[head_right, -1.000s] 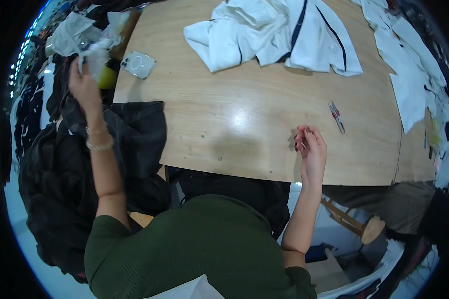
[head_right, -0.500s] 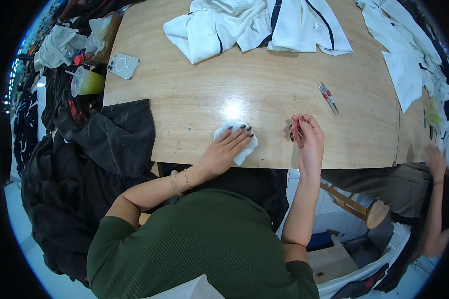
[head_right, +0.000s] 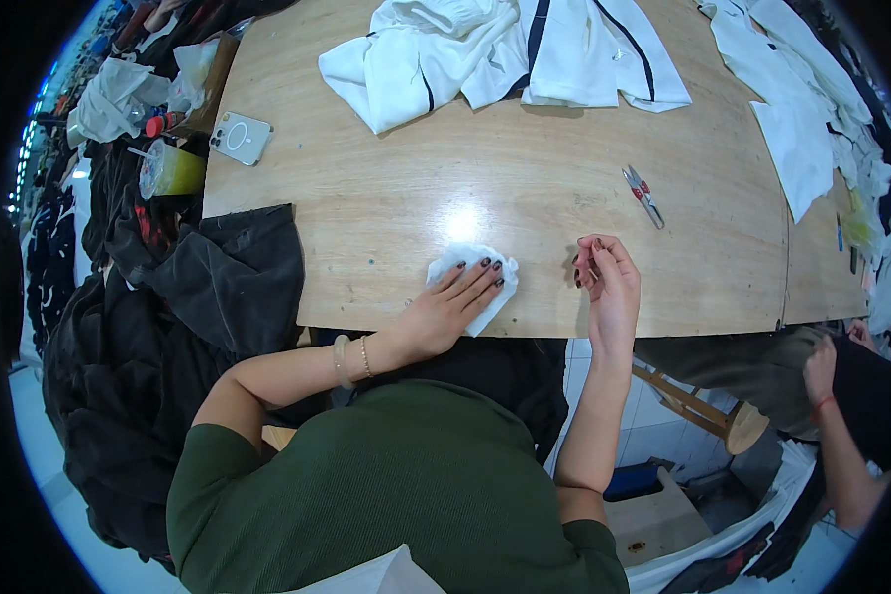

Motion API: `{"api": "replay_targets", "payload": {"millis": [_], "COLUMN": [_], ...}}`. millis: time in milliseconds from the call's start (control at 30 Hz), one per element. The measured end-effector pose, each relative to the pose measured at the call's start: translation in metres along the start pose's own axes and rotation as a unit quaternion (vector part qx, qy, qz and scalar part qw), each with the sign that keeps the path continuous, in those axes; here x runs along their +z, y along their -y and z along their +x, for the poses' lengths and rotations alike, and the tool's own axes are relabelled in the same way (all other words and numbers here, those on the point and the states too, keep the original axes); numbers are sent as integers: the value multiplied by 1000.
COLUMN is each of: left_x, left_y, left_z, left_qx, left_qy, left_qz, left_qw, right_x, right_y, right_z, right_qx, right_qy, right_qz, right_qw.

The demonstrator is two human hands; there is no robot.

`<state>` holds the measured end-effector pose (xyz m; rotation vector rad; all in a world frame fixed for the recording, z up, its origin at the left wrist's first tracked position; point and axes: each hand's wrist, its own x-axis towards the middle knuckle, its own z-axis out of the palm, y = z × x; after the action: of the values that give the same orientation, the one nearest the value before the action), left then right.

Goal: Trimming loose threads from white shorts using small scissors in a factory setting.

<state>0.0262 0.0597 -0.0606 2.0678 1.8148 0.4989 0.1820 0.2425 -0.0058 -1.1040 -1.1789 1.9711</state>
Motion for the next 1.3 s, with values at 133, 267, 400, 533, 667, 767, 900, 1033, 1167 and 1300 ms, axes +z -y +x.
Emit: {"api": "replay_targets", "payload": {"millis": [133, 267, 400, 533, 667, 767, 900, 1033, 1167, 1300], "left_x": [-12, -50, -87, -135, -226, -285, -325, -321, -310, -306], "left_y": [0, -5, 30, 104, 196, 283, 373, 419, 424, 411], "left_z": [-14, -16, -14, -43, -127, -182, -239, -265, -261, -247], "left_qx": [3, -62, -276, -275, -237, -228, -243, -347, -348, -368], "left_qy": [52, 77, -56, -413, -673, -778, -768, -779, -796, -787], "left_qz": [-14, -161, -577, -689, -453, -338, -361, -334, -315, -273], "left_qw": [999, 982, 766, 529, 534, 478, 470, 401, 383, 413], "right_x": [5, 11, 1, 0, 5, 10, 12, 12, 15, 17], "right_y": [-1, -1, -9, -13, -6, -5, -6, -6, -2, 0], "right_z": [1, 4, 6, 9, 11, 14, 13, 10, 11, 16], "right_qx": [3, 7, 9, 13, -15, -9, 2, -4, 0, -11], "right_qy": [-4, 2, 3, -27, 43, 44, 11, 21, 7, 26], "right_qz": [1, 0, -13, -3, -15, -9, -11, -5, -14, -34], "right_qw": [1000, 1000, 1000, 1000, 999, 999, 1000, 1000, 1000, 999]}}
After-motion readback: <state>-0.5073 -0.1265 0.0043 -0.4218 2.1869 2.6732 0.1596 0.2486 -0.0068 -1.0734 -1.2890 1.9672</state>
